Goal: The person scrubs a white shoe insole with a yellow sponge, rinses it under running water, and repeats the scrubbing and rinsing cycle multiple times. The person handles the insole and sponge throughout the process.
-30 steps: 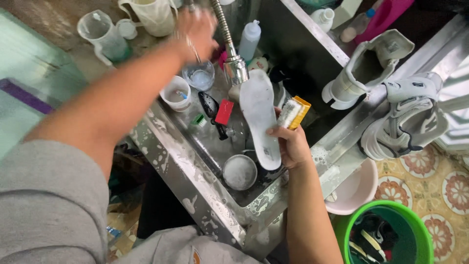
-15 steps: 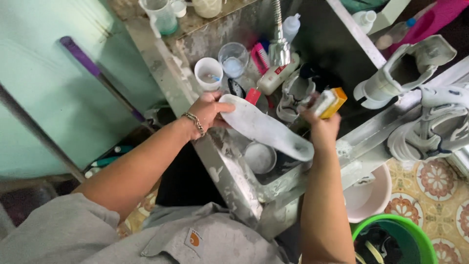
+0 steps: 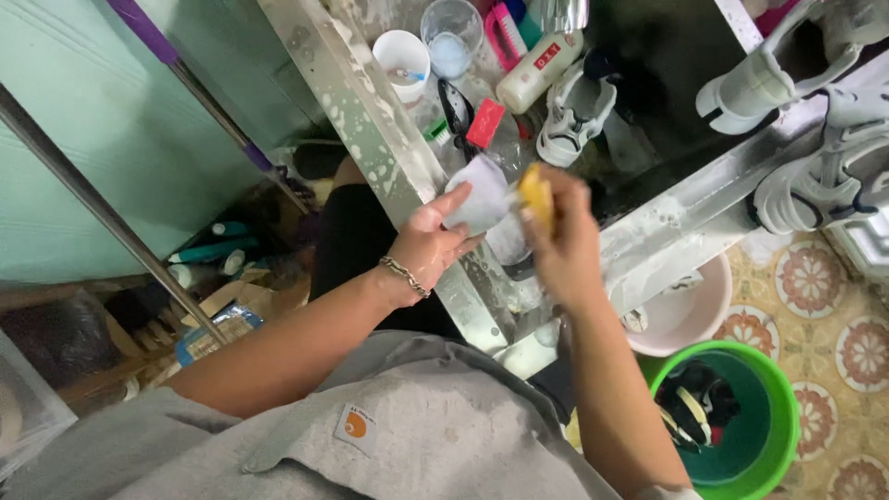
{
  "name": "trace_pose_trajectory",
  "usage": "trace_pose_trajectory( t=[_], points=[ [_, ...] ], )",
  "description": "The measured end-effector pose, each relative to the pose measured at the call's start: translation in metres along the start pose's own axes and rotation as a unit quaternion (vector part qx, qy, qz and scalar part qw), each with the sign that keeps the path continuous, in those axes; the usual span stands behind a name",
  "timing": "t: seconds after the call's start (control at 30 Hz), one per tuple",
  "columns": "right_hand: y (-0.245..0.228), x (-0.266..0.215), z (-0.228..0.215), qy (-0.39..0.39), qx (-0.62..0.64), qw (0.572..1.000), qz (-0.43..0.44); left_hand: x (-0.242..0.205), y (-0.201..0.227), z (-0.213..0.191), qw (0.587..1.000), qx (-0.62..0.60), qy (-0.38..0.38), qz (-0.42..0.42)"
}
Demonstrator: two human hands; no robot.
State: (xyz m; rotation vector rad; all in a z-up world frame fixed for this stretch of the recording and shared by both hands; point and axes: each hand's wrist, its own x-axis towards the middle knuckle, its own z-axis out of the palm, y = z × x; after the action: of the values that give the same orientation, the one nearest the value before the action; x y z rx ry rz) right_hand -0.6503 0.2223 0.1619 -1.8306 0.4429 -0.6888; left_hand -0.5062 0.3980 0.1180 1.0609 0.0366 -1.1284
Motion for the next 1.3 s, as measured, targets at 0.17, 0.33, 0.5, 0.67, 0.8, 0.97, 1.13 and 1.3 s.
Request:
trace_pose_trajectory(
  t=[0.17, 0.33, 0.5, 0.67, 0.8, 0.97, 1.13, 1.3],
  points=[
    [0.031, -0.027, 0.011, -0.041, -0.170, 0.983, -0.052, 0.003, -0.023, 0.005, 0.999, 0.015, -0.030, 0.042],
    [0.013, -0.042, 0.031, -0.049, -0.141, 0.981, -0.123, 0.017, -0.043, 0.006, 0.992, 0.078, -0.044, 0.087],
    [0.041, -0.031, 0.011, -0.016, -0.175, 0.977, -0.122, 0.001, -0.035, 0.020, 0.994, 0.077, -0.055, 0.063],
    [0.047, -0.039, 0.011, -0.010, -0.167, 0.979, -0.117, 0.005, -0.044, 0.017, 0.988, 0.095, -0.069, 0.097],
    [0.024, -0.036, 0.010, 0.007, -0.184, 0.976, -0.115, 0.013, -0.060, 0.019, 0.988, 0.054, -0.071, 0.122],
    [0.037, -0.038, 0.003, 0.023, -0.198, 0.972, -0.121, 0.006, -0.041, 0.028, 0.989, 0.089, -0.061, 0.097],
    [0.027, -0.058, 0.031, 0.000, -0.171, 0.979, -0.112, 0.031, -0.074, -0.002, 0.987, 0.067, -0.120, 0.084],
    [0.034, -0.038, 0.004, 0.008, -0.177, 0.974, -0.143, -0.004, -0.032, 0.025, 0.972, 0.185, -0.102, 0.105]
  ],
)
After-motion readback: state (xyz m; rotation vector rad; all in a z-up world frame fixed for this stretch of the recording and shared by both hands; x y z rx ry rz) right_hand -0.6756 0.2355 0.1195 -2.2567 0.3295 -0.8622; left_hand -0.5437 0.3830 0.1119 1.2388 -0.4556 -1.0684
